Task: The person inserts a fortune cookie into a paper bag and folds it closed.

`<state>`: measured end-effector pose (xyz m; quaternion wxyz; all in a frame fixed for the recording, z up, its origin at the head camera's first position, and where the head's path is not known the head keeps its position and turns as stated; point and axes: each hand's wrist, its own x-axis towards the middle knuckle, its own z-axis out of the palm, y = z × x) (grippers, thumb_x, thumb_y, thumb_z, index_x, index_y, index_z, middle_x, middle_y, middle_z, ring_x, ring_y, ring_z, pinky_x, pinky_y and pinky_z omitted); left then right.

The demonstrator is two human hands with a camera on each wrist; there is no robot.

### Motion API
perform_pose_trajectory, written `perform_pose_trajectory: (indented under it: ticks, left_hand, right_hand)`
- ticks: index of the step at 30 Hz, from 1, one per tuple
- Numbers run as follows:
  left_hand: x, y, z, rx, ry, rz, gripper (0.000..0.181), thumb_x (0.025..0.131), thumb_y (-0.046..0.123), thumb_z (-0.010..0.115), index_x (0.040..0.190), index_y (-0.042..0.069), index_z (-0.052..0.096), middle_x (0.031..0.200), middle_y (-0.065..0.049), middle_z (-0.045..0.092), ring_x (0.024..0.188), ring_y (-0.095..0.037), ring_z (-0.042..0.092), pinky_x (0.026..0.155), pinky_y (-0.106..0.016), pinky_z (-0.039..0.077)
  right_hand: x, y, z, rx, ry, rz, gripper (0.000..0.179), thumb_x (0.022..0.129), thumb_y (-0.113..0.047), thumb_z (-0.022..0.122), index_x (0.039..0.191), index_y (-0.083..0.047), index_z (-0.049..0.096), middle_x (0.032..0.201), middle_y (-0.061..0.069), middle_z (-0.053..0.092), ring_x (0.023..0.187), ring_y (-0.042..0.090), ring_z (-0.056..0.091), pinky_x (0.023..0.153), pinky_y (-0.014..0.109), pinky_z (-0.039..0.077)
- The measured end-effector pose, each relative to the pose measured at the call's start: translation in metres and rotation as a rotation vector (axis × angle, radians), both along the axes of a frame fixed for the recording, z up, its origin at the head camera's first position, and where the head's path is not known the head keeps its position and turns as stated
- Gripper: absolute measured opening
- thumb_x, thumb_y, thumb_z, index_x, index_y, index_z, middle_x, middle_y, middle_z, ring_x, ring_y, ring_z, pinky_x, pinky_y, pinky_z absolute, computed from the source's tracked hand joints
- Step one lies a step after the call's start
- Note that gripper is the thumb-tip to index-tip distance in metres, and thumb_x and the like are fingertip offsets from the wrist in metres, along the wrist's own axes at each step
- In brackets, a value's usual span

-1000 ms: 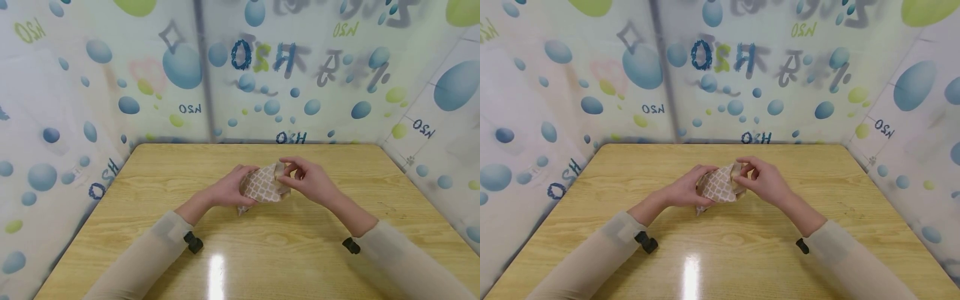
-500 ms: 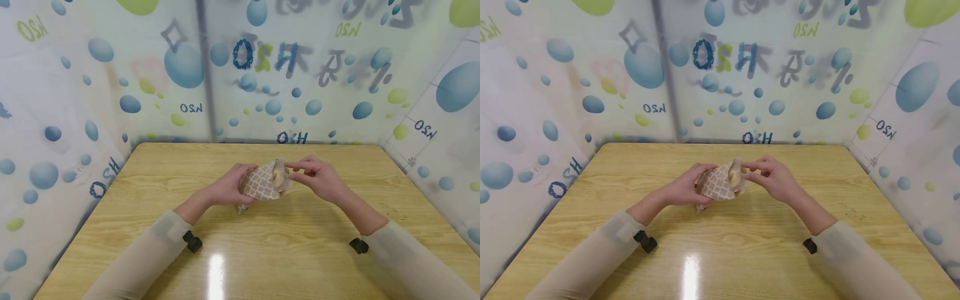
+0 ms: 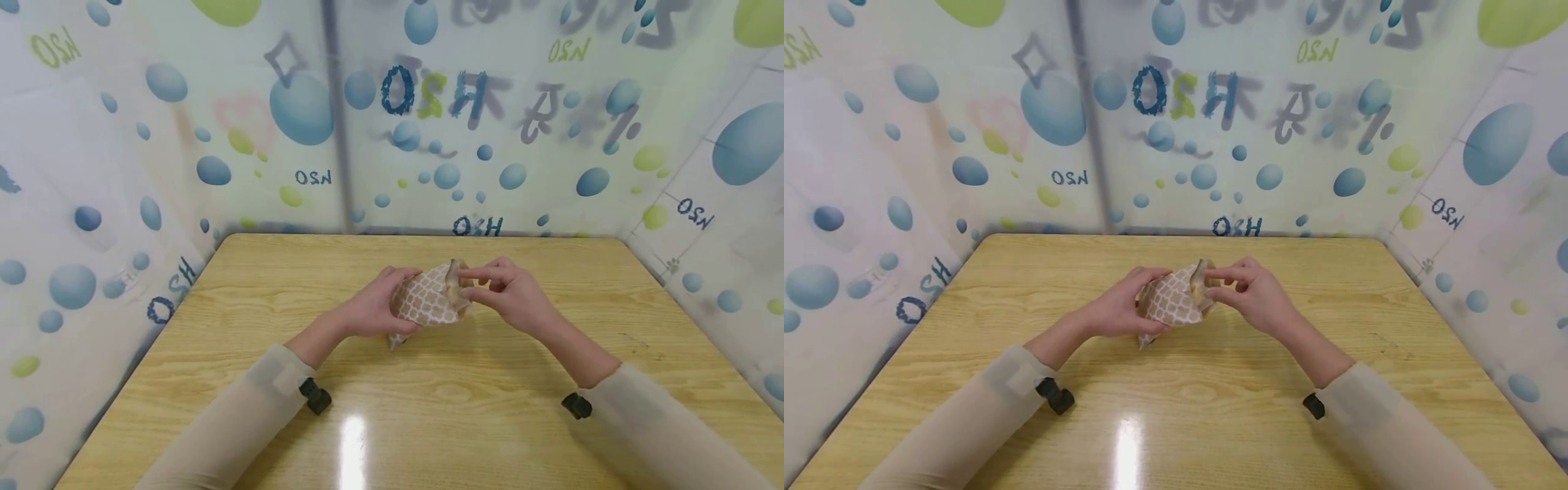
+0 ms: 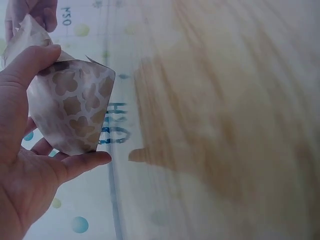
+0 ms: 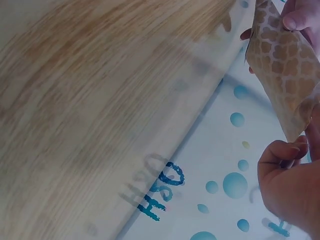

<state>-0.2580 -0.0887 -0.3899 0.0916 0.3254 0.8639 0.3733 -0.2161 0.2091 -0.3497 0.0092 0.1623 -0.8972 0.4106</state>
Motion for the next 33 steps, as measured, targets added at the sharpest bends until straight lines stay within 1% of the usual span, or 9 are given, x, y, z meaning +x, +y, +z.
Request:
perform_pose_trajectory:
  ticks: [4,8,11,15,18,22,26,30,33]
  left_hand:
    - [0.001,0.002,0.000,0.004,0.004,0.002,0.103,0.085,0.029,0.095,0.170,0.018,0.037,0.152,-0.015,0.046,0.135,-0.030,0.052,0.117,-0.054,0.049]
    - [0.002,0.003,0.000,0.012,0.002,0.034,0.105,0.085,0.028,0.095,0.170,0.016,0.035,0.155,-0.016,0.043,0.138,-0.032,0.050,0.120,-0.055,0.047]
    - [0.002,0.004,0.000,0.029,0.020,0.085,0.105,0.084,0.027,0.095,0.168,0.015,0.034,0.154,-0.016,0.042,0.137,-0.032,0.050,0.121,-0.055,0.047]
    - [0.004,0.011,0.000,0.094,0.029,0.136,0.104,0.082,0.025,0.097,0.164,0.011,0.033,0.152,-0.018,0.040,0.135,-0.033,0.049,0.121,-0.055,0.047]
    - [0.007,0.018,-0.001,0.134,0.021,0.153,0.106,0.081,0.029,0.098,0.162,0.007,0.032,0.154,-0.018,0.038,0.136,-0.033,0.049,0.121,-0.054,0.047]
    - [0.009,0.023,0.001,0.189,-0.018,0.201,0.092,0.088,0.041,0.094,0.154,0.009,0.039,0.151,-0.013,0.045,0.140,-0.031,0.051,0.120,-0.055,0.047]
    - [0.007,0.023,0.007,0.354,-0.132,0.193,0.073,0.098,0.038,0.084,0.156,0.017,0.045,0.152,-0.007,0.054,0.146,-0.031,0.053,0.118,-0.056,0.051]
    - [0.005,0.026,0.012,0.530,-0.251,0.137,0.053,0.104,0.029,0.079,0.153,0.024,0.058,0.145,-0.004,0.062,0.133,-0.027,0.065,0.104,-0.044,0.060]
    - [0.007,0.030,0.012,0.590,-0.270,0.143,0.031,0.104,0.025,0.079,0.133,0.020,0.070,0.132,-0.003,0.067,0.115,-0.023,0.069,0.092,-0.034,0.060]
  right_hand:
    - [0.000,-0.002,-0.003,-0.017,-0.012,0.037,0.035,0.106,-0.024,0.075,0.140,-0.019,0.077,0.106,0.009,0.054,0.074,0.021,0.043,0.061,0.030,0.043]
    - [0.002,-0.001,-0.005,-0.072,-0.019,0.005,0.044,0.109,-0.030,0.071,0.152,-0.020,0.068,0.117,0.011,0.060,0.073,0.020,0.050,0.060,0.029,0.046]
    - [0.004,-0.001,-0.007,-0.172,-0.068,-0.029,0.059,0.110,-0.032,0.070,0.164,-0.015,0.051,0.131,0.016,0.061,0.081,0.018,0.062,0.066,0.029,0.055]
    - [0.005,-0.008,-0.011,-0.261,-0.160,-0.009,0.077,0.106,-0.032,0.075,0.169,-0.009,0.036,0.143,0.021,0.058,0.100,0.019,0.072,0.081,0.034,0.064]
    - [0.004,-0.012,-0.013,-0.234,-0.147,-0.001,0.073,0.106,-0.032,0.076,0.166,-0.008,0.041,0.140,0.020,0.061,0.104,0.025,0.071,0.085,0.037,0.065]
    - [0.002,-0.010,-0.010,-0.200,-0.067,-0.013,0.052,0.108,-0.028,0.072,0.155,-0.010,0.056,0.128,0.017,0.068,0.098,0.027,0.069,0.081,0.031,0.062]
    - [0.001,-0.005,-0.004,-0.206,-0.059,0.010,0.041,0.110,-0.024,0.069,0.148,-0.009,0.064,0.120,0.018,0.071,0.090,0.020,0.065,0.074,0.026,0.055]
    - [0.000,-0.005,0.000,-0.225,-0.066,0.050,0.038,0.109,-0.025,0.071,0.144,-0.010,0.068,0.123,0.016,0.070,0.092,0.024,0.065,0.074,0.027,0.057]
    - [-0.001,-0.008,0.000,-0.227,-0.034,0.054,0.031,0.107,-0.024,0.074,0.136,-0.011,0.073,0.121,0.013,0.071,0.092,0.024,0.066,0.074,0.028,0.059]
